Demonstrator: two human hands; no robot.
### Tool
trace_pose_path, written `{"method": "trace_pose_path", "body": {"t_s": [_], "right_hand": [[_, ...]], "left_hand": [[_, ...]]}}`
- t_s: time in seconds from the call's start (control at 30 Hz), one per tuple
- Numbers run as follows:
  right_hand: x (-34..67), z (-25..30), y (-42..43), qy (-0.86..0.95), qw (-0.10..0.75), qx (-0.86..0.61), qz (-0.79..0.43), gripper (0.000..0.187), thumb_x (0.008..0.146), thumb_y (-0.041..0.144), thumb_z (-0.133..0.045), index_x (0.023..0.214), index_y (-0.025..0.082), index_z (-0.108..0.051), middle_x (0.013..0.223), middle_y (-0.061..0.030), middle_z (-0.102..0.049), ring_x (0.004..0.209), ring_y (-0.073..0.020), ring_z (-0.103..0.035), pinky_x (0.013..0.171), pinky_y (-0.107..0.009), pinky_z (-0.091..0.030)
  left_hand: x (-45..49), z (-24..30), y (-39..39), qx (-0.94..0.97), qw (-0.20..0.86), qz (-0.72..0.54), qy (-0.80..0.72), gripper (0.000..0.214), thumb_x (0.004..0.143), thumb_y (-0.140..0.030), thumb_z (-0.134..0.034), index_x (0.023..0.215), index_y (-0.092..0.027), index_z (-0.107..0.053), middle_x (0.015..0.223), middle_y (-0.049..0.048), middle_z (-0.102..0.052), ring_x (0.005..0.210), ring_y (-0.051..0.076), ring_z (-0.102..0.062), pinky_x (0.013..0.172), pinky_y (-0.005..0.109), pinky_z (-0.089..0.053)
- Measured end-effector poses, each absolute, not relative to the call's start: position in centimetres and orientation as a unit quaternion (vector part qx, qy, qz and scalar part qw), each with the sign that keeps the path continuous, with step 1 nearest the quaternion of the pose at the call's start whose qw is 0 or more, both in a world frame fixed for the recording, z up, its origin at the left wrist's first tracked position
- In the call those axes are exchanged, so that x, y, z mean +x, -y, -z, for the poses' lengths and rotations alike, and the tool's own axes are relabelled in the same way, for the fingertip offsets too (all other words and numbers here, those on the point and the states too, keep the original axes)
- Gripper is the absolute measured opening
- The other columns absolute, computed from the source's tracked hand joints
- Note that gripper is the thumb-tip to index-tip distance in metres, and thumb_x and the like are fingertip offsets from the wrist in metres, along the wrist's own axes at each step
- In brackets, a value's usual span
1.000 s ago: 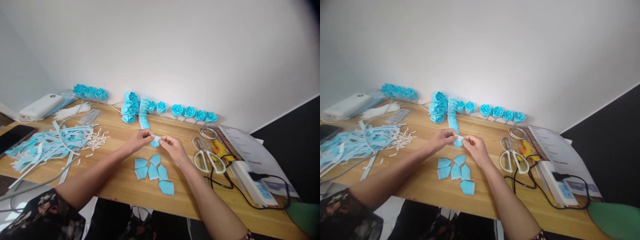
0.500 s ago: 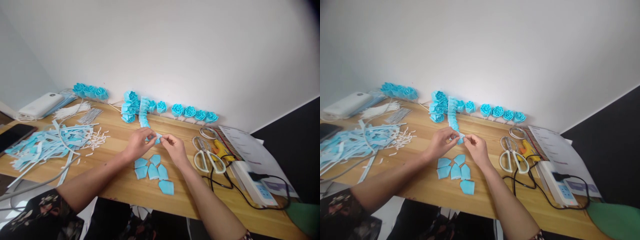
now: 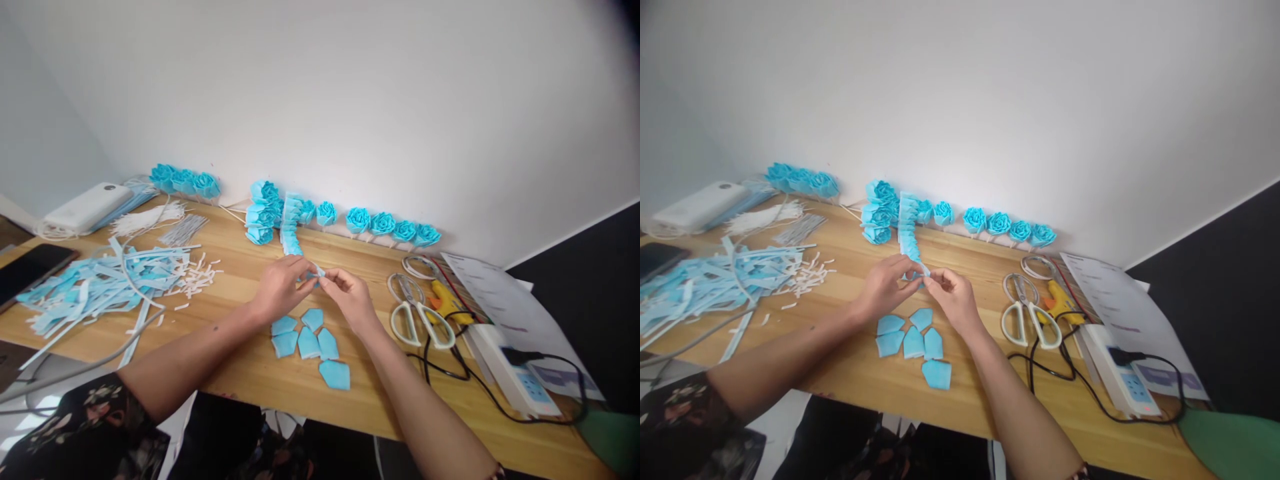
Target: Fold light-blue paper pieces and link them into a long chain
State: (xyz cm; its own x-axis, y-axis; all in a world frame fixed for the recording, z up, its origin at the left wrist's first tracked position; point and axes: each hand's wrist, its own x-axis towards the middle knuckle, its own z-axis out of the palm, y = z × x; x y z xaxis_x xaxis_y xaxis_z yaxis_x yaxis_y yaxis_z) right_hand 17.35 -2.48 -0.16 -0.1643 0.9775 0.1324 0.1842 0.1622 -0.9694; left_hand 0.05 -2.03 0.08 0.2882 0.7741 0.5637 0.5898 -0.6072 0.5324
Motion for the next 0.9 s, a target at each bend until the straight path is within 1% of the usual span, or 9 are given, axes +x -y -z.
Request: {"method": "trace_pose_path", "body": {"t_s": [0.13,0.23,0.33,0.4,0.5,0.63,0.9], "right_hand": [[17.39,0.44,2.38,0.619,0.449,-0.483,-0.425,0.019,0.079,0.037,-0.062,0.081,0.019,-0.068,0.076,-0.0019,-0.068,0.069,-0.0165,-0.059,0.066,-0.027,-0.044],[17.40,0.50,2.40,0.616,0.454,-0.481,-0.427,0.018,0.079,0.036,-0.061,0.082,0.020,-0.068,0.078,-0.0018,-0.068,0.071,-0.0168,-0.059,0.068,-0.027,-0.044],[17.39,0.46,2.43,0.617,0.455,-0.482,-0.424,0.017,0.079,0.035,-0.061,0.082,0.020,-0.068,0.078,-0.0018,-0.068,0.072,-0.0169,-0.059,0.069,-0.027,-0.045],[17.40,0.46,2.44,0.620,0.455,-0.480,-0.422,0.017,0.079,0.035,-0.061,0.082,0.020,-0.068,0.078,-0.0020,-0.068,0.072,-0.0170,-0.059,0.069,-0.027,-0.045],[17.38,0.49,2.47,0.626,0.455,-0.479,-0.413,0.018,0.080,0.035,-0.060,0.082,0.020,-0.067,0.076,-0.0017,-0.067,0.070,-0.0169,-0.059,0.067,-0.027,-0.044],[17.23,0.38,2.65,0.646,0.449,-0.491,-0.374,0.017,0.080,0.034,-0.059,0.080,0.019,-0.067,0.073,-0.0015,-0.068,0.068,-0.0166,-0.059,0.066,-0.027,-0.045],[17.06,0.13,2.87,0.681,0.444,-0.498,-0.300,0.013,0.080,0.028,-0.058,0.081,0.019,-0.068,0.079,-0.0030,-0.072,0.072,-0.0178,-0.065,0.070,-0.028,-0.048]], "left_hand": [[0.09,0.03,2.00,0.793,0.122,-0.411,-0.432,0.011,0.086,-0.027,-0.056,0.088,-0.018,-0.063,0.074,0.0030,-0.061,0.072,0.015,-0.055,0.066,0.027,-0.041],[0.15,0.17,1.91,0.776,0.135,-0.415,-0.455,0.009,0.083,-0.023,-0.057,0.090,-0.019,-0.061,0.073,0.0012,-0.061,0.070,0.014,-0.055,0.066,0.027,-0.041],[0.22,0.24,1.85,0.775,0.137,-0.416,-0.456,0.003,0.082,-0.021,-0.058,0.083,-0.019,-0.060,0.073,0.0004,-0.062,0.068,0.013,-0.055,0.066,0.026,-0.041],[0.25,0.22,1.83,0.783,0.137,-0.415,-0.443,0.004,0.082,-0.021,-0.057,0.080,-0.018,-0.060,0.073,0.0004,-0.063,0.068,0.013,-0.055,0.067,0.025,-0.041],[0.25,0.17,1.85,0.782,0.135,-0.420,-0.440,0.006,0.083,-0.024,-0.058,0.083,-0.018,-0.062,0.073,0.0007,-0.063,0.069,0.013,-0.055,0.067,0.026,-0.041],[0.20,0.19,1.85,0.780,0.132,-0.416,-0.449,0.009,0.083,-0.026,-0.059,0.083,-0.018,-0.063,0.073,0.0012,-0.063,0.069,0.014,-0.055,0.067,0.026,-0.041],[0.23,0.29,1.96,0.785,0.099,-0.411,-0.452,0.009,0.083,-0.024,-0.059,0.082,-0.019,-0.066,0.071,0.0009,-0.064,0.067,0.014,-0.056,0.065,0.026,-0.040]]}}
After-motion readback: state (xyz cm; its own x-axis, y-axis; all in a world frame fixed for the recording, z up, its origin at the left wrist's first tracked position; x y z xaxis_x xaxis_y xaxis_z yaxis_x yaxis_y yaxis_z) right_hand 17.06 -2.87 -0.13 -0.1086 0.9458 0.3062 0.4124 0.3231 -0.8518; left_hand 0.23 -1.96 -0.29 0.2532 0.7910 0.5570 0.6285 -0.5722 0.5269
